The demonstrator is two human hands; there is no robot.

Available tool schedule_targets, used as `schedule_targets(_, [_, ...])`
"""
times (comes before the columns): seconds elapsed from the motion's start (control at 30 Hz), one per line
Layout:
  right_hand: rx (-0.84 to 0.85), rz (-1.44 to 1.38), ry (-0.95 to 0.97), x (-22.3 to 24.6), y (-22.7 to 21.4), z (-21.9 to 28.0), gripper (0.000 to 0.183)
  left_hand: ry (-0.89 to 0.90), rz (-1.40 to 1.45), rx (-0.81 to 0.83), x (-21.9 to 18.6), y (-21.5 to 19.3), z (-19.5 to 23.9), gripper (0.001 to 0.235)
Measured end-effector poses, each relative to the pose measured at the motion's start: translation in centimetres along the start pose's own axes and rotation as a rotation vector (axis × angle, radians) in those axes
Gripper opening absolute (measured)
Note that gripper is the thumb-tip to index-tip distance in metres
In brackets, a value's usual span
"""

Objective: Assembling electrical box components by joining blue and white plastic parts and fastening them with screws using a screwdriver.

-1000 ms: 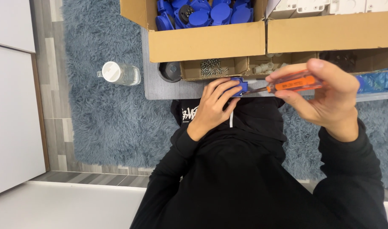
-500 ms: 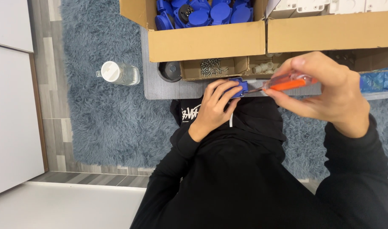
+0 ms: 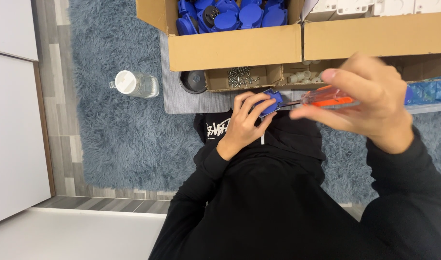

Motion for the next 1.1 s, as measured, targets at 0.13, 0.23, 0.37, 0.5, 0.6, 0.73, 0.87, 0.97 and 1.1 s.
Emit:
schedule_targets(0.13, [0.2, -0.3, 0.044, 1.3, -3.1, -3.4, 0.072, 0.004, -0.002, -0.005, 0.2, 0.4, 0.2, 0.043])
schedule_targets(0.23, [0.409, -0.575, 0.082, 1.1, -4.3, -3.7, 0.084, 0.004, 0.01, -0.013, 0.2, 0.4, 0.3, 0.044])
schedule_targets(0.37, [0.403, -0.385, 0.105, 1.2, -4.5, -3.0, 0.082, -0.01, 0.045, 0.046, 0.4, 0.6, 0.5, 0.051])
schedule_targets(0.5, [0.256, -0.275, 0.099, 2.2, -3.8, -3.2, 0.074, -0.008, 0.048, 0.055, 0.4, 0.5, 0.7, 0.054])
schedule_targets(0.6, [0.155, -0.026, 0.075, 1.6, -2.5, -1.7, 0.065, -0.008, 0.049, 0.059, 0.5, 0.6, 0.7, 0.054])
schedule_targets(0.73, [0.065, 0.01, 0.048, 0.5, -0.7, -1.1, 0.057, -0.004, 0.061, 0.055, 0.4, 0.4, 0.7, 0.055])
schedule_targets(0.87, [-0.05, -0.032, -0.06, -0.3, 0.8, -0.5, 0.071, 0.001, 0.063, 0.057, 0.5, 0.5, 0.8, 0.055])
schedule_targets(0.97, [-0.032, 0.039, -0.079, -0.6, 0.5, -0.1, 0.079, -0.001, 0.067, 0.057, 0.6, 0.5, 0.8, 0.055])
schedule_targets(1.1, [0.235, -0.31, -0.071, 1.4, -2.5, -3.5, 0.07, -0.002, 0.072, 0.054, 0.4, 0.3, 0.6, 0.054])
Point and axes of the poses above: each hand's wrist, its own z-axis away from the middle knuckle, its own y-axis out of the palm, x = y × z, the point moved 1 cm from there along -z, towards the middle knuckle, and after that the axes turned 4 degrees about x, right-handed, at the moved point
